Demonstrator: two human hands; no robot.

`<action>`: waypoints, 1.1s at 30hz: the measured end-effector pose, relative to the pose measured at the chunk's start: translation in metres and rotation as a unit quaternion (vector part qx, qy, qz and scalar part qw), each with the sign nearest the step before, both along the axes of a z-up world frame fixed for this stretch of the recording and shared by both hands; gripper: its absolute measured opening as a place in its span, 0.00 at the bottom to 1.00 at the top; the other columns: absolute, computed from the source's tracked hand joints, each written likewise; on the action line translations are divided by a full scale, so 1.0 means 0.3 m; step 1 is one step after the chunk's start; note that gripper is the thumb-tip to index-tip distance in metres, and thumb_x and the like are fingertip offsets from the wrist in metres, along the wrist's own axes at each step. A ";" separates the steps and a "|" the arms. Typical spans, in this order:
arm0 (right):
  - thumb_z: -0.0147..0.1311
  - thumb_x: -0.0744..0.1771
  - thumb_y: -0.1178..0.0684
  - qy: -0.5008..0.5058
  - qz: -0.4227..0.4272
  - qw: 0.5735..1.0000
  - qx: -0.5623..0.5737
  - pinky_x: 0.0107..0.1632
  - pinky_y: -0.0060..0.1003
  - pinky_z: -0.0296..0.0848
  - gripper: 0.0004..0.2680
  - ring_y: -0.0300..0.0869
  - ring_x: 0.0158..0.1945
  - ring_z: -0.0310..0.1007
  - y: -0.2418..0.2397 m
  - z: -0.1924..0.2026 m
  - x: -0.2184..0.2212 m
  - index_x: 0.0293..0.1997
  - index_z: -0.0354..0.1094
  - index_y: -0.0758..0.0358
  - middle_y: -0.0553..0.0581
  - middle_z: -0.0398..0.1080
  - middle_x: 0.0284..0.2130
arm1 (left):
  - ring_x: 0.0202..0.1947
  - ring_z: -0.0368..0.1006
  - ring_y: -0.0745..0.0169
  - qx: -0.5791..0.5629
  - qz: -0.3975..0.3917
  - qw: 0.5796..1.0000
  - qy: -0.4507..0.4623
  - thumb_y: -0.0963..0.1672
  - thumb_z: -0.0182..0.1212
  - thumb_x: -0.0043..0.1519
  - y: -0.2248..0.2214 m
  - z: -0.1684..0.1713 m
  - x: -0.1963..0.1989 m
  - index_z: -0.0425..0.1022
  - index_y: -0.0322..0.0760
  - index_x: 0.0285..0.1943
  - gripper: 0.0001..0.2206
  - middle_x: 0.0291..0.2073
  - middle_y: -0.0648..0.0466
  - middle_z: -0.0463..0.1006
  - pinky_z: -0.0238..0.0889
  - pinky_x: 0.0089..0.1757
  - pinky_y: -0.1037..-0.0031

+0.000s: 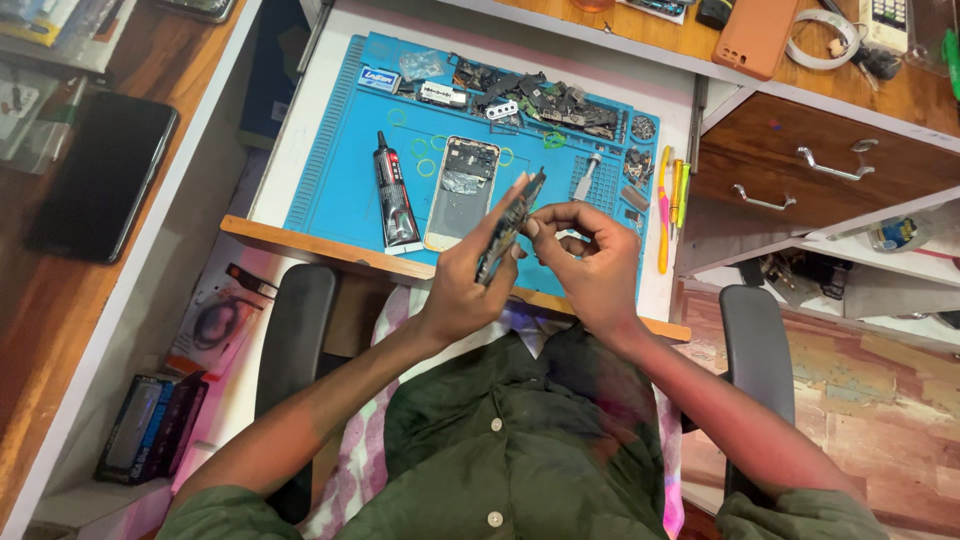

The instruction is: The person removes the back cover of a smartphone, disconnects internal components, and uses a screwdriver to unscrew parts of the device. They handle the battery and motherboard while working at a cluttered workbench.

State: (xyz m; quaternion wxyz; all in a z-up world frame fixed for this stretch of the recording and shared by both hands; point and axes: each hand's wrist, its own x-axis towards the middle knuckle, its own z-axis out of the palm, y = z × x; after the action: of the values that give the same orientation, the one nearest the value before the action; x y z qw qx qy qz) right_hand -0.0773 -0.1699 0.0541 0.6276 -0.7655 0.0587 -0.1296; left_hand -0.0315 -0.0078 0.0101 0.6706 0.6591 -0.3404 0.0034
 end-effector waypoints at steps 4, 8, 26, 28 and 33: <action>0.58 0.68 0.62 -0.015 -0.001 1.000 0.004 0.35 0.23 0.73 0.05 0.28 0.36 0.73 0.004 -0.004 -0.003 0.44 0.73 0.74 0.53 0.76 0.36 | 0.55 0.77 0.56 -0.001 0.009 0.995 -0.099 0.31 0.52 0.65 -0.001 0.002 0.000 0.55 0.36 0.80 0.31 0.68 0.43 0.72 0.72 0.55 0.70; 0.58 0.66 0.64 -0.028 -0.004 1.000 0.002 0.35 0.22 0.71 0.04 0.26 0.37 0.69 0.001 -0.018 -0.003 0.42 0.72 0.73 0.50 0.74 0.35 | 0.56 0.77 0.49 0.006 0.012 0.990 -0.138 0.29 0.52 0.61 -0.008 0.009 0.000 0.56 0.34 0.79 0.33 0.68 0.43 0.72 0.71 0.56 0.68; 0.54 0.66 0.63 -0.060 -0.033 0.992 -0.105 0.35 0.26 0.65 0.02 0.26 0.33 0.60 -0.003 -0.068 0.000 0.39 0.70 0.70 0.46 0.65 0.27 | 0.68 0.72 0.44 0.004 -0.041 0.979 -0.198 0.29 0.53 0.57 0.004 0.013 0.022 0.54 0.33 0.79 0.37 0.72 0.41 0.66 0.67 0.65 0.62; 0.57 0.65 0.63 -0.086 -0.013 0.986 -0.141 0.36 0.27 0.66 0.03 0.27 0.33 0.62 -0.009 -0.054 0.002 0.36 0.67 0.70 0.48 0.67 0.28 | 0.65 0.75 0.49 0.005 -0.033 0.986 -0.163 0.29 0.52 0.61 0.010 0.011 0.008 0.56 0.36 0.79 0.34 0.70 0.42 0.70 0.69 0.62 0.66; 0.59 0.64 0.63 -0.088 0.000 0.976 -0.200 0.37 0.28 0.69 0.04 0.30 0.33 0.66 -0.022 -0.013 0.007 0.37 0.69 0.71 0.52 0.69 0.30 | 0.45 0.77 0.69 0.020 -0.041 0.999 0.017 0.34 0.55 0.67 0.014 0.010 -0.006 0.56 0.37 0.80 0.30 0.59 0.47 0.80 0.72 0.47 0.75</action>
State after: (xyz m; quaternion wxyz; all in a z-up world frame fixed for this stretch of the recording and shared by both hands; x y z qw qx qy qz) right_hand -0.0753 -0.1765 0.0504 0.4647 -0.8610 -0.0234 -0.2054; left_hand -0.0332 -0.0037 0.0131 0.6625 0.6580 -0.3555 -0.0424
